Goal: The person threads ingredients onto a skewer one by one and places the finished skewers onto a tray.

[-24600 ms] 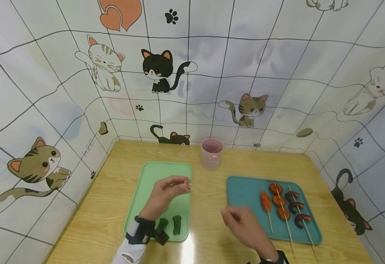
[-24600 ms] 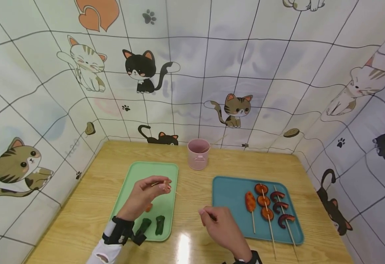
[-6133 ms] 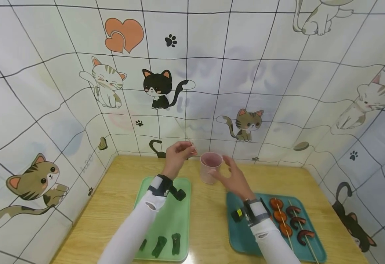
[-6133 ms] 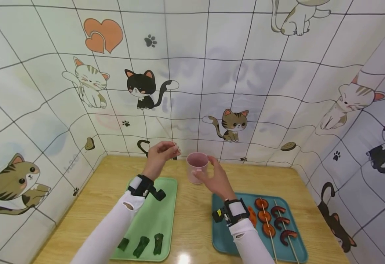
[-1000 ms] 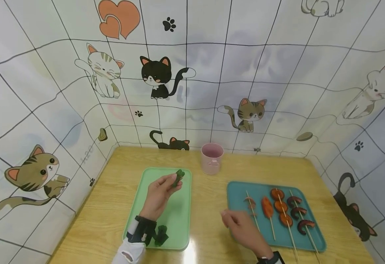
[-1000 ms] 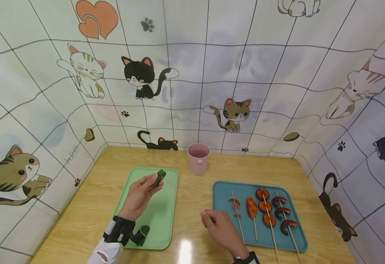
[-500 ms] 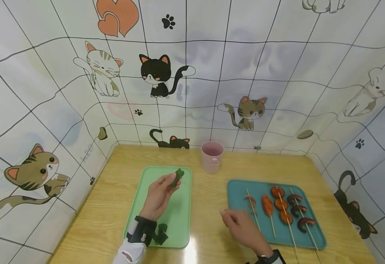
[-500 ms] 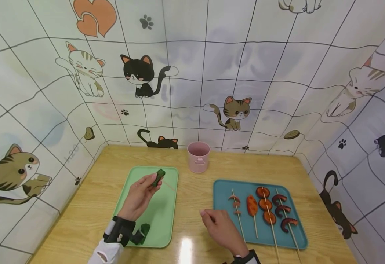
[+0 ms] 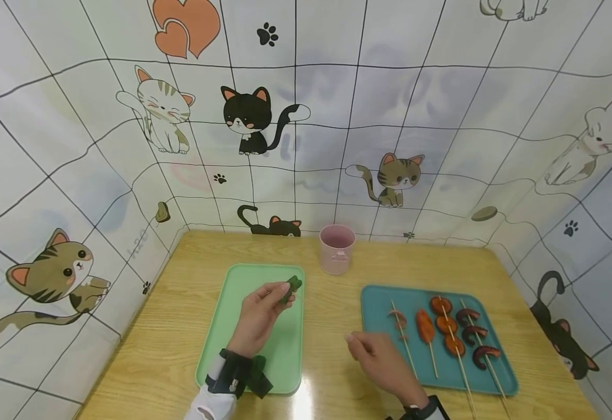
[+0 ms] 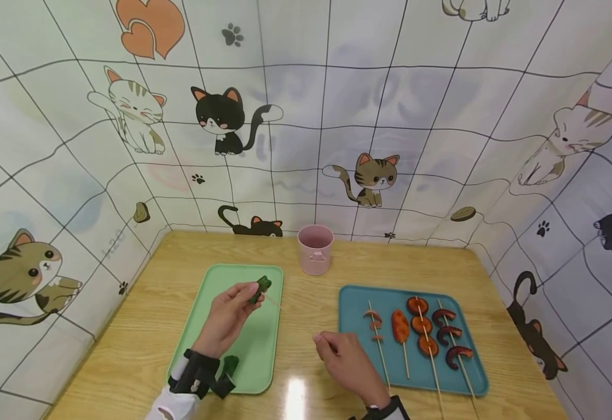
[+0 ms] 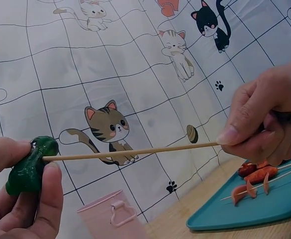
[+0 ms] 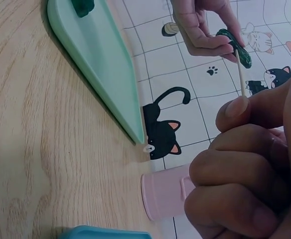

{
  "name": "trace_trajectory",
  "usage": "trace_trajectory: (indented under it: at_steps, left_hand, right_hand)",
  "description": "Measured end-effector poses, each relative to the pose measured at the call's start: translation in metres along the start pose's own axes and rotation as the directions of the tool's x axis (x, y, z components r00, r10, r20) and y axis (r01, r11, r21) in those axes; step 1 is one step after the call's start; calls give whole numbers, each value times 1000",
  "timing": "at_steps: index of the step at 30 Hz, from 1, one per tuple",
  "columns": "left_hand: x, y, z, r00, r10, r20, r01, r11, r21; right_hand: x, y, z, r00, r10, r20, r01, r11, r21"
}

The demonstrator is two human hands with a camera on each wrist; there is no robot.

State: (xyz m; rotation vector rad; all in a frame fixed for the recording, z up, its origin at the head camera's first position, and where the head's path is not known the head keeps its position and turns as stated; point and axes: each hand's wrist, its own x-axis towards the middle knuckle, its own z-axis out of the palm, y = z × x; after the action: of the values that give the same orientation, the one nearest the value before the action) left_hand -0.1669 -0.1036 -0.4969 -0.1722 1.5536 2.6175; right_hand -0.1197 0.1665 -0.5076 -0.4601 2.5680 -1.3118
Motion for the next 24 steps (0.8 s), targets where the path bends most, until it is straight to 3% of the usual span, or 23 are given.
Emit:
trace_trajectory:
  at_steps: [15,20,24]
  left_hand:
    - [-4,-8,4,999,1,-45,0,1000,9]
    - [-5,-12,5,999,22,-38,-22,1000,7]
    - [-7,-19,11,1000,1,-4,-1,999,34]
  right_hand:
    - [2,4,5,998,42,-53,-37,996,85]
    - [4,4,6,997,40,-70,-35,997,75]
    - [6,0,8,998,18,-63,-14,998,67]
